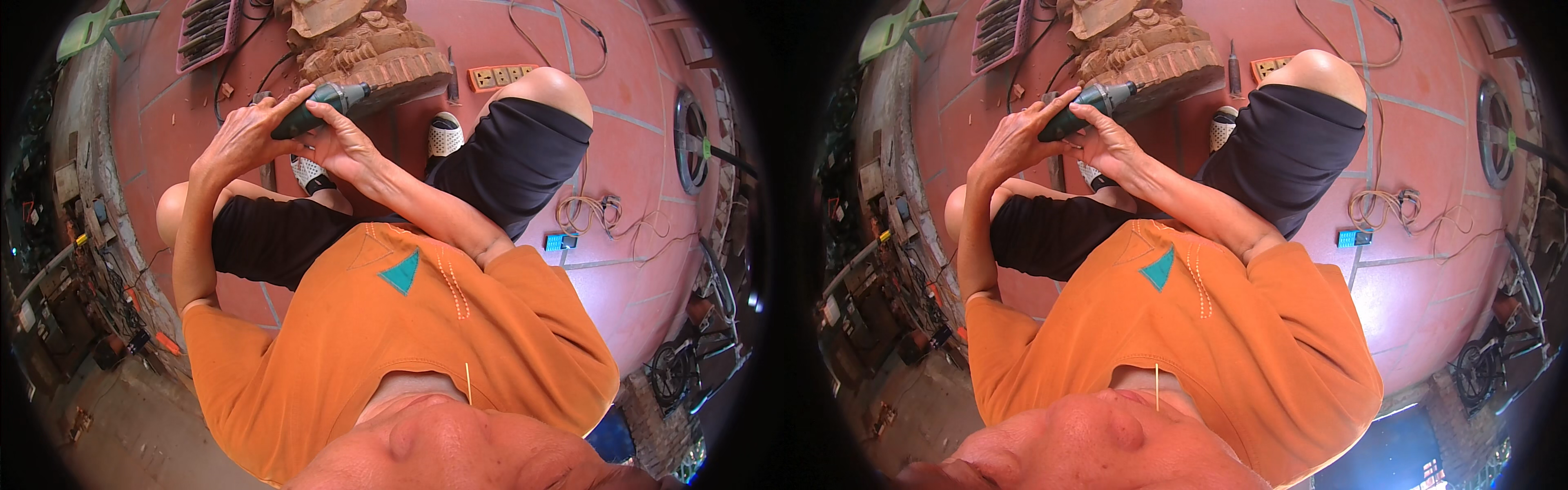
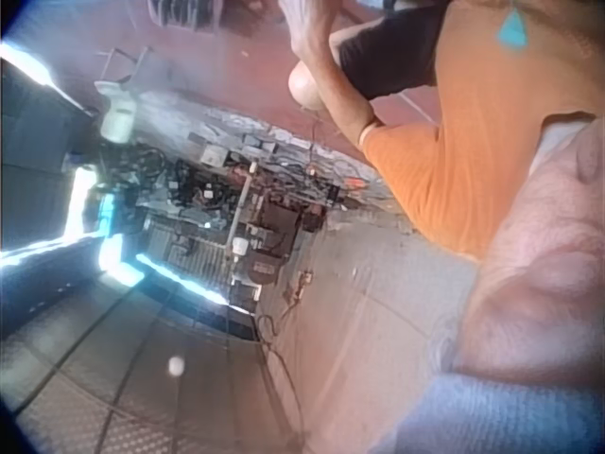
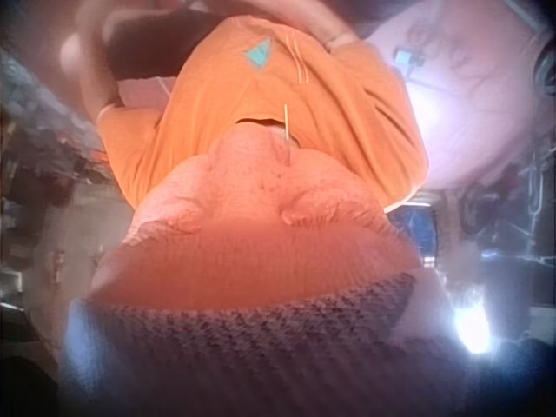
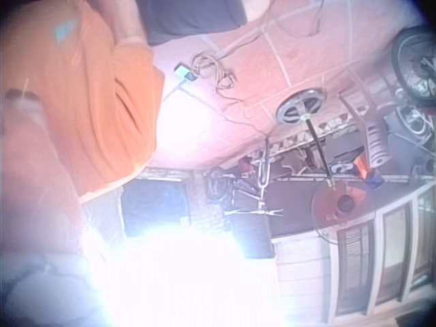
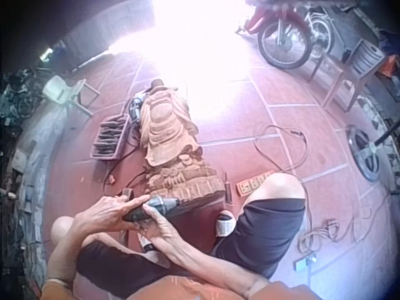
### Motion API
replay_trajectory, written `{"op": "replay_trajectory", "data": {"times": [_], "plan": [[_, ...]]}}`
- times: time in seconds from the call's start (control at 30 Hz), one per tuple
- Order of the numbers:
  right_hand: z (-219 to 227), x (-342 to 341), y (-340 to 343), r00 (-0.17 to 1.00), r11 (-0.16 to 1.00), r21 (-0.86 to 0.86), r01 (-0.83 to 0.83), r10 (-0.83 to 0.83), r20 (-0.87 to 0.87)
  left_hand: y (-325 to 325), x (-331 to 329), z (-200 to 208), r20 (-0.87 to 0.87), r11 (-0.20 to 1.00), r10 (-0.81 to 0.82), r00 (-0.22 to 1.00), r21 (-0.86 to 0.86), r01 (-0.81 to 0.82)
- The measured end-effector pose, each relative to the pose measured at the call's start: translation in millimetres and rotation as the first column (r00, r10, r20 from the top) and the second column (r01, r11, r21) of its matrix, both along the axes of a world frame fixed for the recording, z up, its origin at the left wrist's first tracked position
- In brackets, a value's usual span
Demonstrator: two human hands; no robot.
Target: The person uses a rotary carving tool to shape a wooden block mounted on a stand. They hold the tool with both hands and apply it to the surface of the wood, creating carved details.
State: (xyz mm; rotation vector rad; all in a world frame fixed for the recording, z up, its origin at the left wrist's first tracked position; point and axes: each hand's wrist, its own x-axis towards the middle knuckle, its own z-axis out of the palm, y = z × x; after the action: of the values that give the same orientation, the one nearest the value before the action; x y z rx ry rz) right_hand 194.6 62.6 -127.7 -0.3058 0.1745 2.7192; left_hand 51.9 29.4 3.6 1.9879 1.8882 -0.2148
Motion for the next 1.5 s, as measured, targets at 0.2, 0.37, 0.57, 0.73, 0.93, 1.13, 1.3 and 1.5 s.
{"op": "replay_trajectory", "data": {"times": [0.2, 0.37, 0.57, 0.73, 0.93, 1.13, 1.3, 1.5], "plan": [[0.0, 0.0, 0.2, 1.000, 1.000, -0.002, -0.002, 0.002, 0.008, 0.7, 0.8, 1.8, 0.002, 1.000, 0.000, 1.000, -0.009, 0.000], [-4.6, -2.7, 4.1, 1.000, 1.000, 0.010, -0.016, 0.016, -0.006, 0.7, 1.8, 1.4, 0.003, 1.000, 0.006, 1.000, 0.009, -0.006], [-3.4, -2.0, 5.2, 1.000, 1.000, 0.023, -0.007, 0.007, -0.021, 0.9, -0.1, -2.0, 0.009, 1.000, 0.001, 1.000, 0.030, -0.002], [-6.5, -2.5, 3.5, 1.000, 1.000, 0.013, -0.014, 0.015, -0.022, 2.6, 2.2, 2.0, -0.002, 1.000, 0.001, 1.000, -0.004, -0.001], [-0.7, 0.0, 2.1, 1.000, 1.000, 0.004, -0.003, 0.003, 0.003, 1.9, 2.2, 2.3, 0.009, 1.000, 0.002, 1.000, -0.006, -0.002], [5.4, 2.7, 0.1, 1.000, 1.000, 0.005, 0.015, -0.015, 0.019, 2.6, 2.5, 3.1, 0.010, 1.000, 0.005, 1.000, -0.014, -0.004], [3.1, 2.4, 0.4, 1.000, 1.000, -0.018, 0.002, -0.002, 0.010, 3.0, 1.8, 2.5, 0.019, 1.000, 0.012, 1.000, -0.026, -0.012], [2.2, 1.7, 1.2, 1.000, 1.000, -0.001, 0.002, -0.002, 0.015, 2.5, 1.3, 1.1, 0.014, 1.000, 0.013, 1.000, -0.023, -0.012]]}}
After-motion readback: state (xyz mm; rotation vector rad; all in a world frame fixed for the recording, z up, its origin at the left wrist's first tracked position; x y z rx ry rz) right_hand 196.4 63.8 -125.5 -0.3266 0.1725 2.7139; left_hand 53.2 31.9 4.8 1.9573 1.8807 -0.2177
